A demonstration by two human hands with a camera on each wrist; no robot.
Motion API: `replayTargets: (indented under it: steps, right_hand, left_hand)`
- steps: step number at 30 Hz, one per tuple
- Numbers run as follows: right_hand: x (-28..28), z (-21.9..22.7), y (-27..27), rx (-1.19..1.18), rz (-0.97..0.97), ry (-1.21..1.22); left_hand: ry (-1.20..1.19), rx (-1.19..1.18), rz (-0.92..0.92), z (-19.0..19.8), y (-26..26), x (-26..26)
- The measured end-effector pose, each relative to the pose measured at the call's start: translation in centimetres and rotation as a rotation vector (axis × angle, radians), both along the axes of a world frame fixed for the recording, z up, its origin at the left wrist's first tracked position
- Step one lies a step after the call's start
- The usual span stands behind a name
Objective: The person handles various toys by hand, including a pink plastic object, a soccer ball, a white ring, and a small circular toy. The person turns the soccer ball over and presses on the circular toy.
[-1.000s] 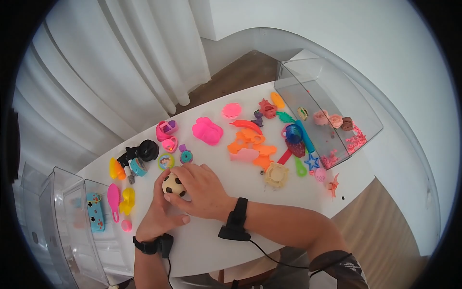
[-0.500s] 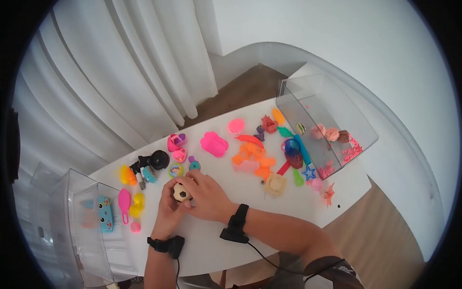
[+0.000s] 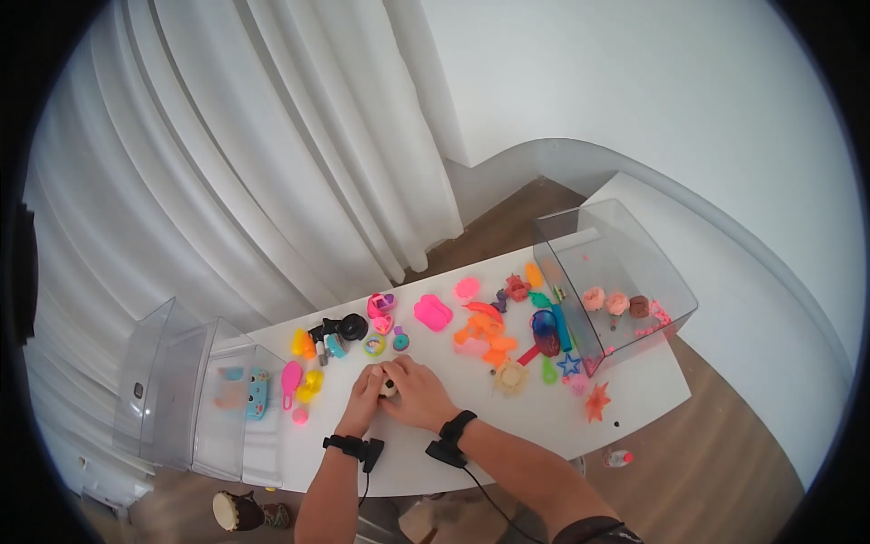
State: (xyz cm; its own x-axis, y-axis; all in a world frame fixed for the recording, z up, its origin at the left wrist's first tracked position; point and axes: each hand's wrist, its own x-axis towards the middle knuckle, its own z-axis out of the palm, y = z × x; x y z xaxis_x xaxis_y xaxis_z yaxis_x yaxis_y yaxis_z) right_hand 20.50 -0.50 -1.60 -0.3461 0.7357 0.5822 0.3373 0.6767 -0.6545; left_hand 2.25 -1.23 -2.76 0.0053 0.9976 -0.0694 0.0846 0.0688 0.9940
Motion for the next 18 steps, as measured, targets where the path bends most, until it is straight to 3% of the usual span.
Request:
replayTargets:
  steps: [5, 8, 11, 14, 18]
  right_hand:
    - [0.1, -0.5, 0.3, 0.002, -0.049, -0.013]
    - [0.1, -0.7, 0.4, 0.017, 0.0, -0.044]
    - [0.1, -0.4, 0.4, -0.048, -0.019, -0.133]
    - [-0.3, -1.3, 1.0, 0.033, -0.055, -0.087]
    - [0.4, -1.1, 1.4, -0.044, -0.081, -0.09]
  left_hand:
    - [-0.029, -0.088, 0.049, 2.3, -2.4, 1.4]
    - [-0.127, -0.006, 0.043, 2.6, -3.5, 2.3]
    - [-0.085, 0.016, 0.07, 2.6, -3.6, 2.6]
    - [-0.011, -0.064, 0.071, 2.8, -3.4, 2.7]
    - [0.03, -0.02, 0.081, 1.4, -2.8, 2.6]
